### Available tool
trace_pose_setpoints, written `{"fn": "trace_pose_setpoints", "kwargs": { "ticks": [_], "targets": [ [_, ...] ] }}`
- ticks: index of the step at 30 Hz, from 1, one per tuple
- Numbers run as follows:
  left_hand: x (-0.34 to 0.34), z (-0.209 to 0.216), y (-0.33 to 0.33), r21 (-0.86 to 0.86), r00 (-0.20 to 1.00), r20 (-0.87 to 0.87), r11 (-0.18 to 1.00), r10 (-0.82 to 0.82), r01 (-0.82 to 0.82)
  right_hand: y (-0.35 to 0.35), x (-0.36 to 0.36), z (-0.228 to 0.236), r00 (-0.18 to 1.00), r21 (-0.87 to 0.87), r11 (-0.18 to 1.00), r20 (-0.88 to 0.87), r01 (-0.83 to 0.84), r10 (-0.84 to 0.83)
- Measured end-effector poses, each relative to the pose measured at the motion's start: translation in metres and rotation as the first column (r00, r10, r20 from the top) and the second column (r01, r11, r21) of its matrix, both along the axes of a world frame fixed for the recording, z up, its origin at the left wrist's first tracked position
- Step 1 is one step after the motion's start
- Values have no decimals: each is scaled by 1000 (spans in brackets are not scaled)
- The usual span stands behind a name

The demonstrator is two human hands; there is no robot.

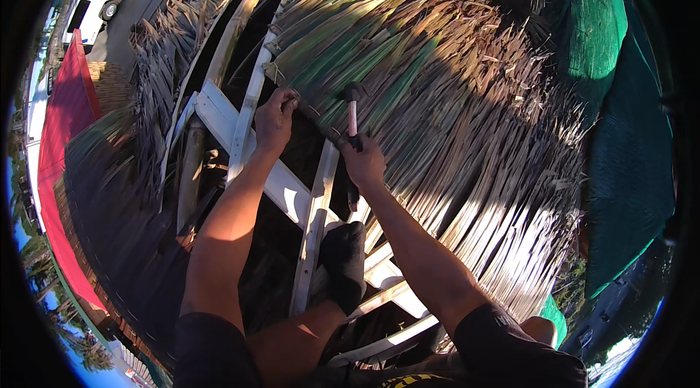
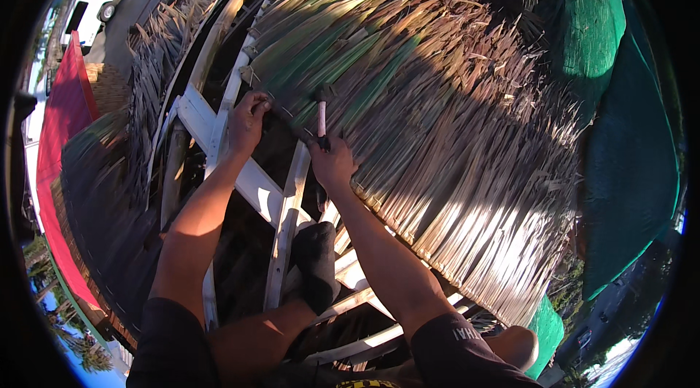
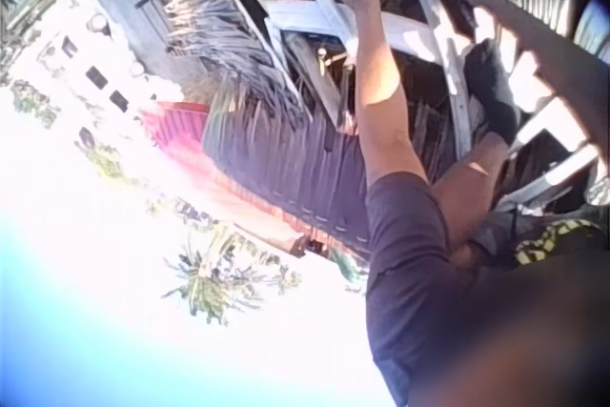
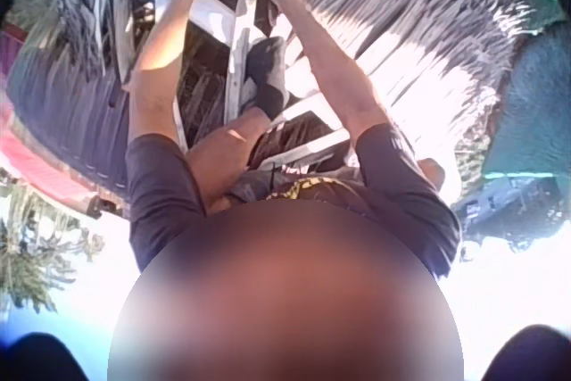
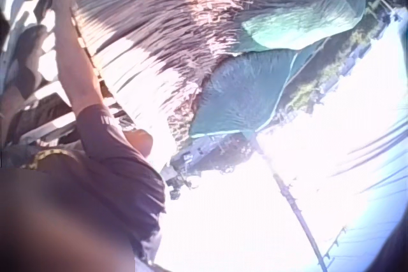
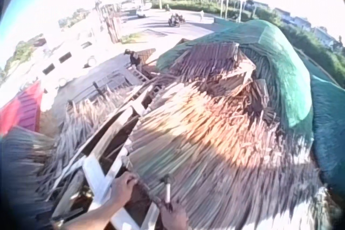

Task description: The person secures bundles of dried palm fronds to a white wooden roof frame using a hammer and nails. They then use a hand saw to trim the fronds flush with the frame. The person works on a rooftop under bright sunlight.

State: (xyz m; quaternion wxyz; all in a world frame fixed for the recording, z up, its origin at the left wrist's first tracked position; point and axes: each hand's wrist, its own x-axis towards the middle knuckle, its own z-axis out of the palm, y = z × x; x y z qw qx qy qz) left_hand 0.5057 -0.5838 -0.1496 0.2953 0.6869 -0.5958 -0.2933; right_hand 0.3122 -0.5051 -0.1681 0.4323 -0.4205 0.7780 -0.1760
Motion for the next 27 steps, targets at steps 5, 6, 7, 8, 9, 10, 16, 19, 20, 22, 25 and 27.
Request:
{"fn": "trace_pose_setpoints", "kwargs": {
  "ticks": [5,6,7,8,9,10,16,19,20,22,25,27],
  "targets": [
    [77,-17,-74,-174,982,184,985,37,-4,-23,27,6,993,-131,988,76,-77,88],
    [82,-23,-86,-168,987,162,986,17,11,-27,30,5,994,-116,991,69,-72,81],
    [86,-27,-90,-117,990,141,993,-2,19,-29,32,4,994,-80,994,72,-78,84],
    [88,-31,-95,-108,973,221,990,-62,88,-31,34,3,995,-107,992,67,-61,68],
    [89,-35,-99,-116,958,277,987,-78,114,-33,35,3,995,-118,991,71,-55,64],
    [90,-39,-101,-119,939,331,983,-94,140,-33,35,3,997,-64,996,50,-58,61],
    [93,-45,-103,-114,940,336,988,-57,101,-46,43,16,993,-133,990,100,-44,58],
    [90,-43,-101,-81,953,301,995,-35,62,-63,47,31,987,-45,991,93,-130,133],
    [89,-41,-100,-71,954,298,997,-19,42,-69,48,37,978,-88,978,70,-191,197],
    [87,-39,-98,-58,944,330,998,-5,25,-76,48,48,948,-43,947,-13,-317,317],
    [85,-37,-98,11,930,367,1000,1,-5,-79,47,62,849,-318,935,439,-158,293],
    [85,-36,-98,9,926,377,1000,21,-26,-76,48,69,858,-166,963,441,-213,265]
  ]
}}
